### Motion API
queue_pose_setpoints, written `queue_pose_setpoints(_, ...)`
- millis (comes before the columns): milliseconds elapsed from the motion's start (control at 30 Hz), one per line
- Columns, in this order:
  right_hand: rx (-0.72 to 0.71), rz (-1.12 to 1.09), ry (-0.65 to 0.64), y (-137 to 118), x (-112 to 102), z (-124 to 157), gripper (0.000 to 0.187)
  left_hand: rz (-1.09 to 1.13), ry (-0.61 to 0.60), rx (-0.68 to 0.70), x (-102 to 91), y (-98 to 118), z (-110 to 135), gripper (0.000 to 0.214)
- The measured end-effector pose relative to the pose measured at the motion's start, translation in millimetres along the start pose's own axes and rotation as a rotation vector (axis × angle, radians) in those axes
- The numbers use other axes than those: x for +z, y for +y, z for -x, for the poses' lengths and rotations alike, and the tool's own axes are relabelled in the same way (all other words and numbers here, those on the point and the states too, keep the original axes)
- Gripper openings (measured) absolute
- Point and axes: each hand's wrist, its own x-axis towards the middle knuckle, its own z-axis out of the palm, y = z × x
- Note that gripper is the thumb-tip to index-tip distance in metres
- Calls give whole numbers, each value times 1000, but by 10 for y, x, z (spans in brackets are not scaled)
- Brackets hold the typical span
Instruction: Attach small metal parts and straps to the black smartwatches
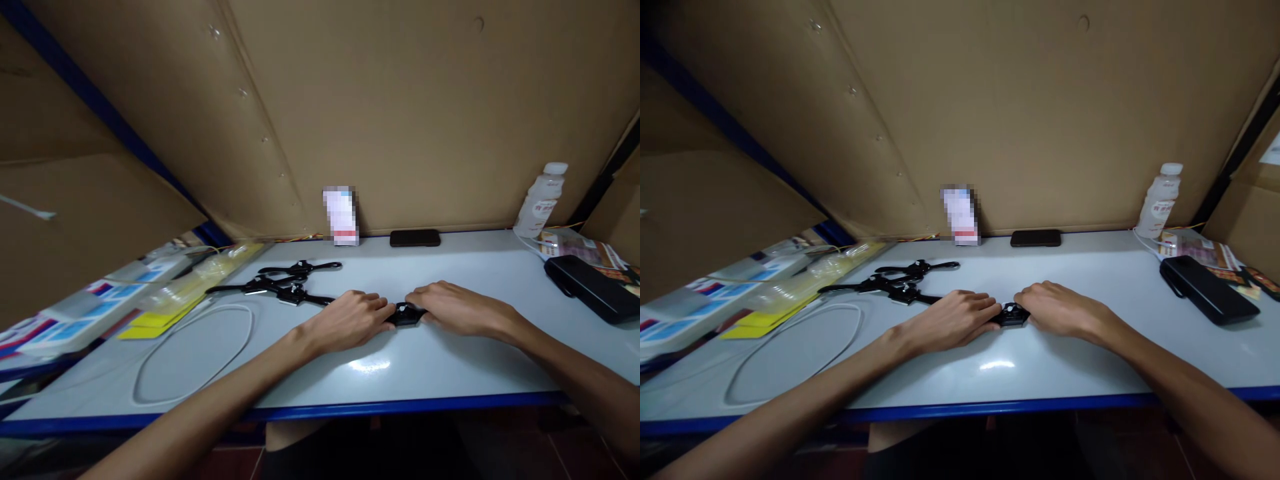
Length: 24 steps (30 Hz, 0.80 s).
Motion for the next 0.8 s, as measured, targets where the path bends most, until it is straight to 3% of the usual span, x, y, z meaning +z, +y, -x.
queue_pose_setpoints(300,2,3,7,-9,-24,-10,23,22,-12,-4,-1,21,-7,30)
queue_pose_setpoints(633,-1,10,43,-2,10,24,23,193,-34,-67,-68,-136,60,28)
queue_pose_setpoints(800,63,166,9,-147,-13,46,37,212,-40,-54,-87,-127,58,26)
